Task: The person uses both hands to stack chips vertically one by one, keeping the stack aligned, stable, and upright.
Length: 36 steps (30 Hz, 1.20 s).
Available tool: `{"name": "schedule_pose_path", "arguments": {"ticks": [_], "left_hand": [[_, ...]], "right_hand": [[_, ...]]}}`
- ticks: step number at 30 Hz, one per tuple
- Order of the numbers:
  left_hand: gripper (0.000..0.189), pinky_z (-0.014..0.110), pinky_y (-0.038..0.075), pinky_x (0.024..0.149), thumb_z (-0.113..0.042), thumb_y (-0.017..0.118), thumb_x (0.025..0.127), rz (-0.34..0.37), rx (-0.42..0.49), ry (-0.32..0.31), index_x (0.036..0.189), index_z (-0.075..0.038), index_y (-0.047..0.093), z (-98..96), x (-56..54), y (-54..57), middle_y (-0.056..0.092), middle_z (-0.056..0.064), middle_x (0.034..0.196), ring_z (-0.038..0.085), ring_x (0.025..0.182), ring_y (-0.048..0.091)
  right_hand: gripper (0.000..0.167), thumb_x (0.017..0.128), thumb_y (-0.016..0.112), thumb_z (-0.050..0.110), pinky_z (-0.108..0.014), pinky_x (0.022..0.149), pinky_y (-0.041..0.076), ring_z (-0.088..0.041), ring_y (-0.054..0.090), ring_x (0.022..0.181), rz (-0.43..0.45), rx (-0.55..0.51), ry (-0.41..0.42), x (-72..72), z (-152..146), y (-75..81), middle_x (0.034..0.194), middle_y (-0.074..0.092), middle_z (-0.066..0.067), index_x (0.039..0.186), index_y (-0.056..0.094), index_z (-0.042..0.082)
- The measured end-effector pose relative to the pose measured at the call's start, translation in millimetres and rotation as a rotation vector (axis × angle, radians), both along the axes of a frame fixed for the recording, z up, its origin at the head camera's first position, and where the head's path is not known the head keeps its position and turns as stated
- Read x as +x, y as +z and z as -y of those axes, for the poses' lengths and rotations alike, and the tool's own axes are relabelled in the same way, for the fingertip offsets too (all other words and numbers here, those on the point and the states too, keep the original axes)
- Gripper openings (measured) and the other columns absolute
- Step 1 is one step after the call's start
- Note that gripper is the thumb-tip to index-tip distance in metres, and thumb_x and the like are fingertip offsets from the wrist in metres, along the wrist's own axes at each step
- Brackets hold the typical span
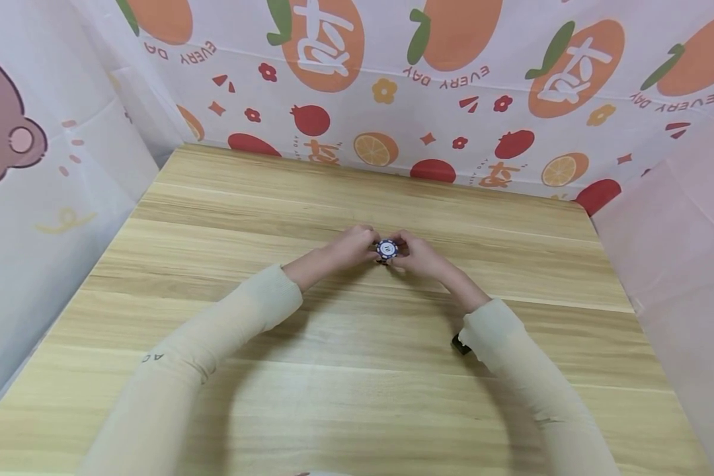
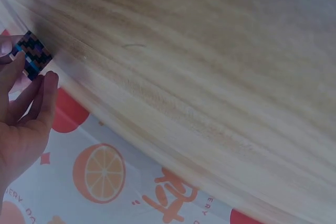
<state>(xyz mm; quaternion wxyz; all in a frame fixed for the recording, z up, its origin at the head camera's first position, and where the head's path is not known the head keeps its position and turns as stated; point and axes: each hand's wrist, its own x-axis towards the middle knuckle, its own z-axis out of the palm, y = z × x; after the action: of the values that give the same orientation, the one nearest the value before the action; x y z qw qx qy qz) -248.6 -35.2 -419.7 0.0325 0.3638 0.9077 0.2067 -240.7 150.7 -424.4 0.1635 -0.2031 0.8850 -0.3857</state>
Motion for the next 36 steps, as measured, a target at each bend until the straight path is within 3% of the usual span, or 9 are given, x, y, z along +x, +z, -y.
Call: {"name": "schedule_pose_path", "arguments": {"ticks": [23,36], "left_hand": [[0.027,0.027,0.047,0.073,-0.011,0.072,0.079,0.015,-0.020,0.003,0.098,0.006,0.064,-1.4,-0.6,-0.3,0.062,0.014,0.091,0.022,0.082,0.057],[0.029,0.031,0.047,0.077,-0.012,0.073,0.077,-0.001,-0.034,0.023,0.099,0.005,0.065,-2.0,-1.7,-4.1,0.063,0.015,0.093,0.025,0.085,0.058]], "right_hand": [[0.042,0.080,0.069,0.005,-0.032,0.084,0.046,-0.025,0.056,0.101,-0.022,-0.006,-0.011,-0.5,0.2,-2.6,0.110,0.057,-0.017,0.117,0.052,-0.006],[0.043,0.079,0.070,0.002,-0.033,0.087,0.043,-0.025,0.052,0.103,-0.103,0.110,-0.001,0.4,5.1,-1.6,0.118,0.053,-0.020,0.120,0.056,-0.005]]}}
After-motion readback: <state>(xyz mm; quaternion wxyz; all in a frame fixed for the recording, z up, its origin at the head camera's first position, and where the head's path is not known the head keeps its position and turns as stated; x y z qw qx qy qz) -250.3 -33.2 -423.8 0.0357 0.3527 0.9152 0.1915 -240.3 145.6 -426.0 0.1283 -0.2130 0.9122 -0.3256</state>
